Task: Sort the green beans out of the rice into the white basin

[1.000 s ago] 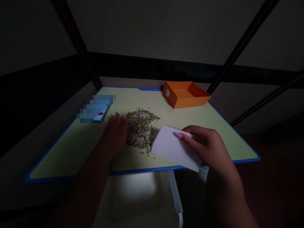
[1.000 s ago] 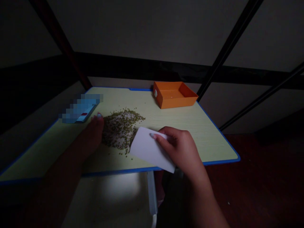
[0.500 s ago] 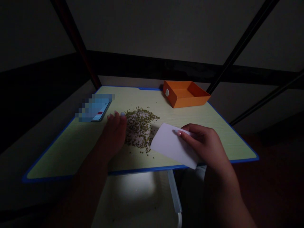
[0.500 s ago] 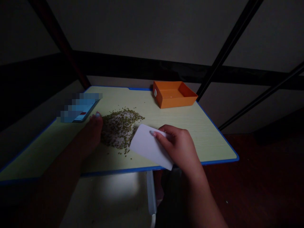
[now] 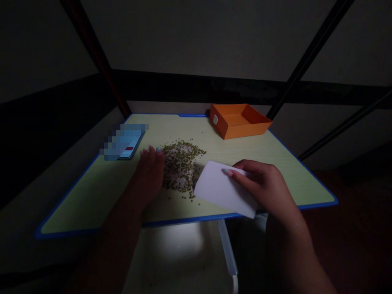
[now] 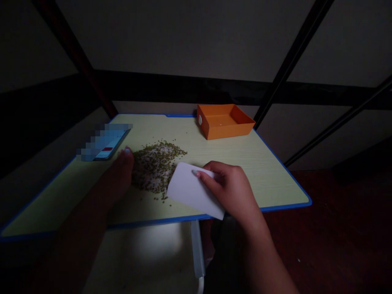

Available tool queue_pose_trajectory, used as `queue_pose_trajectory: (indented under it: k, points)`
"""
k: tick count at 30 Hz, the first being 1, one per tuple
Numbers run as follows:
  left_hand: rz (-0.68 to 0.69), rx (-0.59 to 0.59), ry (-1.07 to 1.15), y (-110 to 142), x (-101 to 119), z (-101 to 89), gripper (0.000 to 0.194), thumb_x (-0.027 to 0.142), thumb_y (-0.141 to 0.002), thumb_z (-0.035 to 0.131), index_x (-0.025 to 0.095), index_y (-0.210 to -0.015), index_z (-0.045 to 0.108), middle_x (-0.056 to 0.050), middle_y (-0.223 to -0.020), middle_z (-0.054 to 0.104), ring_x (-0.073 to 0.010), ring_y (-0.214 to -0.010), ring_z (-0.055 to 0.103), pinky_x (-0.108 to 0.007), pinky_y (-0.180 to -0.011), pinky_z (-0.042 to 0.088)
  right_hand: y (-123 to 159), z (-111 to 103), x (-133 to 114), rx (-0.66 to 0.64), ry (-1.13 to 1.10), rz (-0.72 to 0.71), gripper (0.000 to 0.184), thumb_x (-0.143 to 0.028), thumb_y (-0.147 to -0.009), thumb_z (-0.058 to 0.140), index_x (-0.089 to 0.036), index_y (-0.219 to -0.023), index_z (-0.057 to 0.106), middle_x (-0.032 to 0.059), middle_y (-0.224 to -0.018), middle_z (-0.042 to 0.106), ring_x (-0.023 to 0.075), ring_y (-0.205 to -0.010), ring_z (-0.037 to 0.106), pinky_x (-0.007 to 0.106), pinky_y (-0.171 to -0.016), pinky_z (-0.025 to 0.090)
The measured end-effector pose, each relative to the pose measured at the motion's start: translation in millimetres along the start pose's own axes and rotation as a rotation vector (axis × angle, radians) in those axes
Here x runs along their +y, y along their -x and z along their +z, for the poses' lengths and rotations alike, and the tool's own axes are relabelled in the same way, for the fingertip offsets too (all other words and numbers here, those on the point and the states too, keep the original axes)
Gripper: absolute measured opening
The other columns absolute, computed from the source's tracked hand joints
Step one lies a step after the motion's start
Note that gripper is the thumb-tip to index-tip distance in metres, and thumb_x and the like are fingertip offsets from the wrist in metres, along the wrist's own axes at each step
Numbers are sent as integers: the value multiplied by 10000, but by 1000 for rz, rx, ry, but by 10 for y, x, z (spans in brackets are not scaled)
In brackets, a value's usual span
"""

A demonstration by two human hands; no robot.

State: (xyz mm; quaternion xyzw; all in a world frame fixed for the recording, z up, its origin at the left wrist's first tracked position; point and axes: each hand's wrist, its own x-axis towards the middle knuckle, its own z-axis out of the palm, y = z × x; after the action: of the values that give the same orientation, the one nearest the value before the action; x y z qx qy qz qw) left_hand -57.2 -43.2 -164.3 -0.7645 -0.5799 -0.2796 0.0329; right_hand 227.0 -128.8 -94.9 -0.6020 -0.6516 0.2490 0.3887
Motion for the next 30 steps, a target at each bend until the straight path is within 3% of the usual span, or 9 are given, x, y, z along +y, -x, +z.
queue_pose_trajectory:
  k: [10,24,30]
  points:
    - [-28,14,0,-5,3,17,588,380,-987,174,150,-1522,255,-198,-1491,505,-308,-1453,368,-545,-1156,381,20,3,8,-30,-32,-12,255,-424,-858,648,-187,-812,727,42,-734,720,137,-599,595,252,-517,409]
    - [-35,19,1,-27,-3,53,593,370,-977,177,99,-1489,302,-239,-1481,496,-341,-1452,368,-577,-1144,378,19,24,-6,-35,-28,-21,267,-441,-862,652,-192,-808,730,35,-733,720,140,-620,609,252,-530,408]
    - [-40,15,-15,-16,-13,77,570,374,-980,198,134,-1481,330,-208,-1496,485,-332,-1461,358,-548,-1158,370,18,7,1,-42,-31,-4,263,-431,-858,646,-186,-809,727,36,-722,712,132,-588,585,246,-500,391]
